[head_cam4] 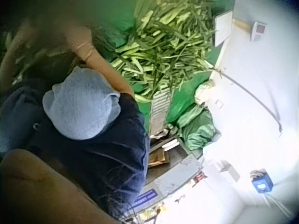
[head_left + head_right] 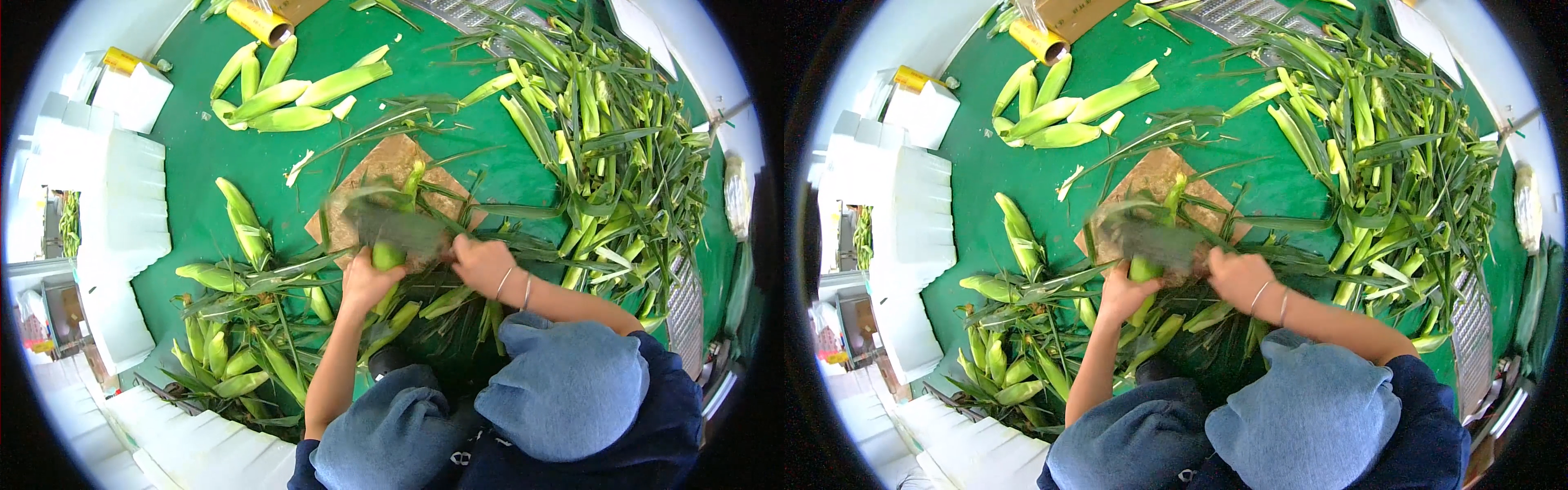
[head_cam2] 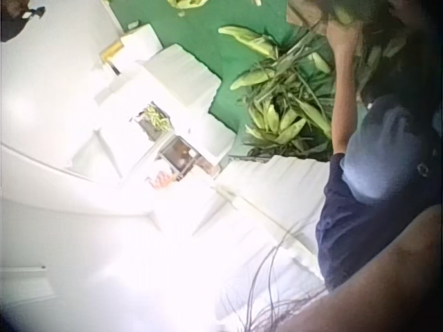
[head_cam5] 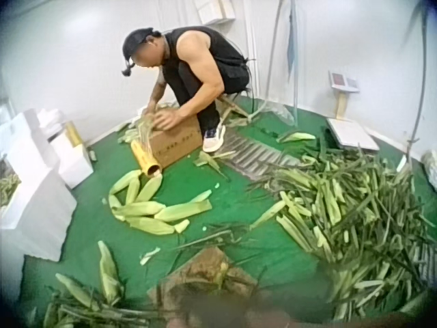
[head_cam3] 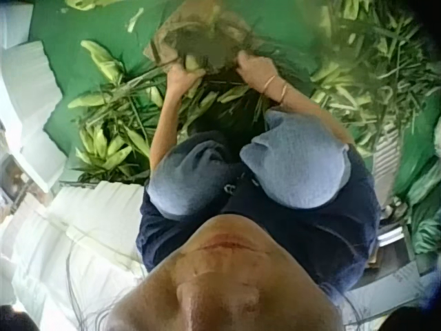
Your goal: The person uses a cleaver to trim the ends and husks off corn on a wooden cutting board before tossing the trimmed ears onto a pile.
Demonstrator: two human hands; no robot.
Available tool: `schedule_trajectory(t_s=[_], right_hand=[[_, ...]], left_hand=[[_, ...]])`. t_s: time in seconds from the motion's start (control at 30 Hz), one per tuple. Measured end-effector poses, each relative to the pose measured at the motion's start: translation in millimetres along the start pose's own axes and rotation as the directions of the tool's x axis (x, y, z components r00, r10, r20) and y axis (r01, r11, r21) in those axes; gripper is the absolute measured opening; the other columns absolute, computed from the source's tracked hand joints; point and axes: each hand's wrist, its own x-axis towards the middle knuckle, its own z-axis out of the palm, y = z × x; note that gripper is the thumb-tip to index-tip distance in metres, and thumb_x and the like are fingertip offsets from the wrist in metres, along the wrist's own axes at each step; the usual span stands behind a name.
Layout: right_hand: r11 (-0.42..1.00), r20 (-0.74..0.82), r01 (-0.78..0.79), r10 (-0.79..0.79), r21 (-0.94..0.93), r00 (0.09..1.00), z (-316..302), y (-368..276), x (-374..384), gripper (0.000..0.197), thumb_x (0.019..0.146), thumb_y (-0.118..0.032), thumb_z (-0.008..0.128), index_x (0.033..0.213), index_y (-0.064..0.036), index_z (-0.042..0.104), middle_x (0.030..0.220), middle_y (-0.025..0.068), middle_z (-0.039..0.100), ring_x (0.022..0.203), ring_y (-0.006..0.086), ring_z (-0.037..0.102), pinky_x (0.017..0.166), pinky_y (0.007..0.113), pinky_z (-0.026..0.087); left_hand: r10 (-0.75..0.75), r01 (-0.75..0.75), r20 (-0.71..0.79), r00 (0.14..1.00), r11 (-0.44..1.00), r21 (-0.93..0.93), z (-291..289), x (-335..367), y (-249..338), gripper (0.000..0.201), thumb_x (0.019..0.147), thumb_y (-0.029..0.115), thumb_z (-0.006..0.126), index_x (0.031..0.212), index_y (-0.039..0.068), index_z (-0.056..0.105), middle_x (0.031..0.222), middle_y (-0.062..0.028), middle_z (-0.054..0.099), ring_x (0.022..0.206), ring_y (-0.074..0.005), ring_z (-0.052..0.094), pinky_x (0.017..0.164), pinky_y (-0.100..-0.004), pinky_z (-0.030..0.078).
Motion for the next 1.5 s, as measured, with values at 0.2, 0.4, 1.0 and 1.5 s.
schedule_trajectory(t_s=[0.2, 0.4, 1.0, 1.5], right_hand=[[0.926, 0.034, -0.373, 0.371, 0.059, 0.928, -10.3, 36.5, 3.3, 0.032, 0.083, -0.026, 0.061, 0.098, 0.0001, 0.05, 0.068, 0.022, 0.062, 0.064, 0.0414, 0.061, 0.058, 0.047, 0.05], [0.781, -0.433, 0.015, 0.33, 0.624, 0.839, -96.3, -21.2, 47.2, 0.023, 0.086, -0.018, 0.064, 0.082, 0.0004, 0.05, 0.061, 0.0164, 0.057, 0.054, 0.0344, 0.059, 0.048, 0.036, 0.044], [0.729, -0.462, 0.092, 0.325, 0.678, 0.825, -64.4, -49.7, 44.9, 0.019, 0.085, -0.008, 0.062, 0.089, 0.0037, 0.048, 0.063, 0.0175, 0.058, 0.055, 0.0352, 0.059, 0.049, 0.038, 0.045], [0.62, -0.652, -0.694, 0.703, 0.365, 0.284, -26.4, 251.0, -176.1, 0.033, 0.092, -0.018, 0.05, 0.122, -0.0045, 0.052, 0.111, 0.0184, 0.055, 0.087, 0.0272, 0.058, 0.073, 0.035, 0.047]], left_hand=[[0.051, 0.001, -0.132, 0.99, 0.932, 0.362, -9.9, -4.8, 1.8, 0.061, 0.061, 0.04, 0.076, 0.104, 0.003, 0.054, 0.097, -0.0196, 0.063, 0.091, -0.0368, 0.06, 0.078, -0.0433, 0.048], [0.109, -0.039, -0.117, 0.987, 0.875, 0.482, -13.7, 8.4, -5.5, 0.052, 0.062, 0.035, 0.074, 0.096, 0.003, 0.051, 0.093, -0.0162, 0.06, 0.087, -0.0353, 0.061, 0.074, -0.043, 0.05], [-0.154, 0.286, 0.244, 0.957, 0.624, -0.727, 26.4, -3.9, -26.6, 0.051, 0.077, 0.025, 0.069, 0.114, -0.006, 0.053, 0.096, -0.0108, 0.062, 0.082, -0.018, 0.06, 0.07, -0.0297, 0.049], [0.381, -0.028, 0.217, 0.899, 0.545, -0.838, -14.0, 39.3, -43.6, 0.073, 0.062, 0.002, 0.071, 0.13, 0.005, 0.045, 0.116, -0.0044, 0.056, 0.107, -0.0164, 0.052, 0.094, -0.0326, 0.041]])
